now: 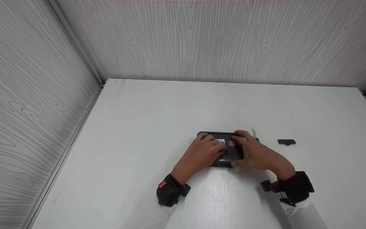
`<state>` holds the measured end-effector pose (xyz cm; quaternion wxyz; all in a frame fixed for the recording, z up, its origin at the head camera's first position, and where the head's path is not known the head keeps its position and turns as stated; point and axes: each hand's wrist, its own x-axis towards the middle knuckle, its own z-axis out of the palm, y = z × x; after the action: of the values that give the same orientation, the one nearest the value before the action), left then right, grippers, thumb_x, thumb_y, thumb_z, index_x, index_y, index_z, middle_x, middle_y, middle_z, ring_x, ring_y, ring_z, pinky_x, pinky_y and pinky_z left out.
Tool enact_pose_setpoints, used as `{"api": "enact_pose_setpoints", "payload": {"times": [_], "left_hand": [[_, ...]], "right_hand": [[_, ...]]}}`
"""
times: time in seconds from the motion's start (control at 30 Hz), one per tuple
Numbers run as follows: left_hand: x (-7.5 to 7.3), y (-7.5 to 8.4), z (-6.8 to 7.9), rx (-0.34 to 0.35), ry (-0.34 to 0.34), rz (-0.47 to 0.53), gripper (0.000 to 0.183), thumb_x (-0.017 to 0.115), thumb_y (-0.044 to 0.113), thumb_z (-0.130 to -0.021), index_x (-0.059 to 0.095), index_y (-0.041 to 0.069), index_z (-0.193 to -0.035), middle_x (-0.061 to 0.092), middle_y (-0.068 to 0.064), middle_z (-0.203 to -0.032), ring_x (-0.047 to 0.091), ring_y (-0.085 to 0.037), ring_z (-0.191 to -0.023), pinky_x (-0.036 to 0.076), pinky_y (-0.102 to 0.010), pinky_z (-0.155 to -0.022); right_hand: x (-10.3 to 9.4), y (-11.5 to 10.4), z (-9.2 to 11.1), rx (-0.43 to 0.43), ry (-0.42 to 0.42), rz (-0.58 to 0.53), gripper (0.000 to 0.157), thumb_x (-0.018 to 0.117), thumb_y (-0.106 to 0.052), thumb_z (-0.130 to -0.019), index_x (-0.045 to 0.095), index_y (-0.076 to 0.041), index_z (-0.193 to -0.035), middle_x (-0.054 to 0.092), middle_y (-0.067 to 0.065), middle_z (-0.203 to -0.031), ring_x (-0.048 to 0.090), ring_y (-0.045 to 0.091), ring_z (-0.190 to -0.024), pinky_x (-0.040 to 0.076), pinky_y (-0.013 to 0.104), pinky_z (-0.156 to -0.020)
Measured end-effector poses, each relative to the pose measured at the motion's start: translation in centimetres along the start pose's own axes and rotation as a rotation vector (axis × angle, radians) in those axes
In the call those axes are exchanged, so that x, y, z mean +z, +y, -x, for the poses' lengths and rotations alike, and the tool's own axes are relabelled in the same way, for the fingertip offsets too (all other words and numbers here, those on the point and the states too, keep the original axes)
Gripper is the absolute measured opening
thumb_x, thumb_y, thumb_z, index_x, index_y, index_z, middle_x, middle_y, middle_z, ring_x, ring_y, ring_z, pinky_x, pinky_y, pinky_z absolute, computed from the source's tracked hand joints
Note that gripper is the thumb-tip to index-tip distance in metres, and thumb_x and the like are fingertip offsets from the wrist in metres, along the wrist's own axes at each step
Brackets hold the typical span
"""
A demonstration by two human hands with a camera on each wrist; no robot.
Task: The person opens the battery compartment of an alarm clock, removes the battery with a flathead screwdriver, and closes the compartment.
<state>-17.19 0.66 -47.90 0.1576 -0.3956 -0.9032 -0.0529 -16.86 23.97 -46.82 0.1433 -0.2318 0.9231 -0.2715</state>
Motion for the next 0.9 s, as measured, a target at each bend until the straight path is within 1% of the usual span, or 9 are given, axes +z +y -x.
{"api": "enact_pose_setpoints", "payload": {"times": [0.17, 0.43, 0.6, 0.77, 0.9], "left_hand": [[-0.4, -0.1, 0.0, -0.008, -0.004, 0.008, 0.017, 0.063, 0.035, -0.094, 0.066, 0.024, -0.107, 0.074, 0.011, -0.105, 0.064, -0.01, -0.1, 0.048, -0.034, -0.099], [-0.7, -0.3, 0.1, -0.028, 0.016, 0.081, 0.015, 0.063, 0.032, -0.094, 0.067, 0.025, -0.107, 0.073, 0.011, -0.107, 0.063, -0.011, -0.104, 0.048, -0.033, -0.101], [-1.1, -0.4, 0.1, -0.033, 0.019, 0.104, 0.016, 0.062, 0.032, -0.095, 0.067, 0.024, -0.108, 0.073, 0.01, -0.108, 0.063, -0.011, -0.105, 0.048, -0.033, -0.1], [-1.6, -0.5, 0.1, -0.054, 0.007, 0.149, 0.017, 0.063, 0.032, -0.094, 0.067, 0.024, -0.109, 0.073, 0.01, -0.108, 0.065, -0.011, -0.104, 0.05, -0.033, -0.098], [-1.8, -0.8, 0.2, -0.064, 0.019, 0.186, 0.017, 0.064, 0.029, -0.094, 0.067, 0.023, -0.109, 0.073, 0.009, -0.105, 0.067, -0.01, -0.101, 0.052, -0.031, -0.093]], "right_hand": [[0.0, 0.0, 0.0, -0.006, 0.002, -0.004, 0.085, 0.077, -0.041, -0.081, 0.039, -0.004, -0.147, 0.026, 0.017, -0.156, 0.041, 0.038, -0.135, 0.042, 0.052, -0.105], [0.0, 0.0, 0.1, -0.013, 0.004, 0.005, 0.087, 0.078, -0.04, -0.08, 0.038, -0.002, -0.147, 0.026, 0.017, -0.156, 0.041, 0.036, -0.135, 0.043, 0.05, -0.105], [0.1, 0.1, 0.0, -0.023, 0.009, 0.005, 0.087, 0.078, -0.04, -0.079, 0.038, -0.002, -0.147, 0.027, 0.016, -0.155, 0.042, 0.035, -0.135, 0.042, 0.051, -0.105], [0.1, 0.1, 0.0, -0.02, 0.01, 0.011, 0.088, 0.078, -0.042, -0.079, 0.039, -0.002, -0.147, 0.027, 0.016, -0.155, 0.042, 0.035, -0.136, 0.042, 0.051, -0.106], [0.1, 0.1, 0.0, -0.01, 0.01, 0.01, 0.088, 0.078, -0.042, -0.079, 0.038, -0.002, -0.147, 0.026, 0.016, -0.156, 0.041, 0.037, -0.137, 0.042, 0.052, -0.106]]}}
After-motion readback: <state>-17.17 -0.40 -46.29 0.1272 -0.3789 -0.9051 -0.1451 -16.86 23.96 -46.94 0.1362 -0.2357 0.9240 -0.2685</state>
